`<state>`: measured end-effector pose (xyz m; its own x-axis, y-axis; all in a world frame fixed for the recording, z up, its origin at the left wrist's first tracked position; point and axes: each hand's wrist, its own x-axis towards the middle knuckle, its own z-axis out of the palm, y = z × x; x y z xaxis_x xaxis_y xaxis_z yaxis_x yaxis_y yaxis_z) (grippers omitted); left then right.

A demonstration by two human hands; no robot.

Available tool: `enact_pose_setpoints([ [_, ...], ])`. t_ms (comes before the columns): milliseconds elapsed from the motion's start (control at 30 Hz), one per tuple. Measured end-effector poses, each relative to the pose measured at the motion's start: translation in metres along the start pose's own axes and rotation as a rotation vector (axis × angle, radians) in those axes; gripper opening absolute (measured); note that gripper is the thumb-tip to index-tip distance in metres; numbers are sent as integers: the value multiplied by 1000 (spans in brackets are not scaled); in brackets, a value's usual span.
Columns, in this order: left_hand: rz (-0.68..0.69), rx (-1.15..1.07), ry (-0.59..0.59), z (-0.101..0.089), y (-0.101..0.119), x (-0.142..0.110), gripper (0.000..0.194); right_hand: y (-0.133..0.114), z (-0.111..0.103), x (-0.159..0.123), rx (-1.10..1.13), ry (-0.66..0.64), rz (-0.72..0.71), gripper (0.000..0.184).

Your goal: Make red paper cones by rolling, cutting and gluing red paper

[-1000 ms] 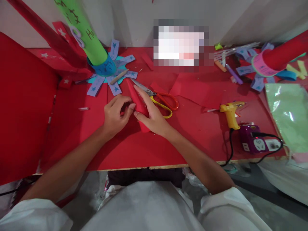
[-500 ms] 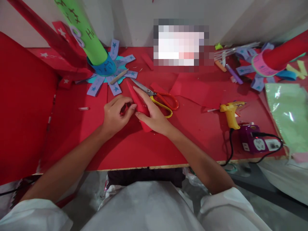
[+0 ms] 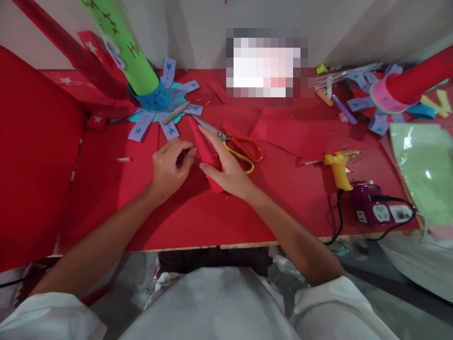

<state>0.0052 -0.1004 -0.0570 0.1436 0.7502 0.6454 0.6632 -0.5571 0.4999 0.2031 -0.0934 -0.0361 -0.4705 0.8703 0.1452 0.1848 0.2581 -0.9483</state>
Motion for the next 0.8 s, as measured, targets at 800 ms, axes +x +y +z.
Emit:
enact_pose_setpoints([
  [800, -232, -292, -47, -3, 22, 2, 12, -4, 11, -14, -824, 165, -169, 69],
])
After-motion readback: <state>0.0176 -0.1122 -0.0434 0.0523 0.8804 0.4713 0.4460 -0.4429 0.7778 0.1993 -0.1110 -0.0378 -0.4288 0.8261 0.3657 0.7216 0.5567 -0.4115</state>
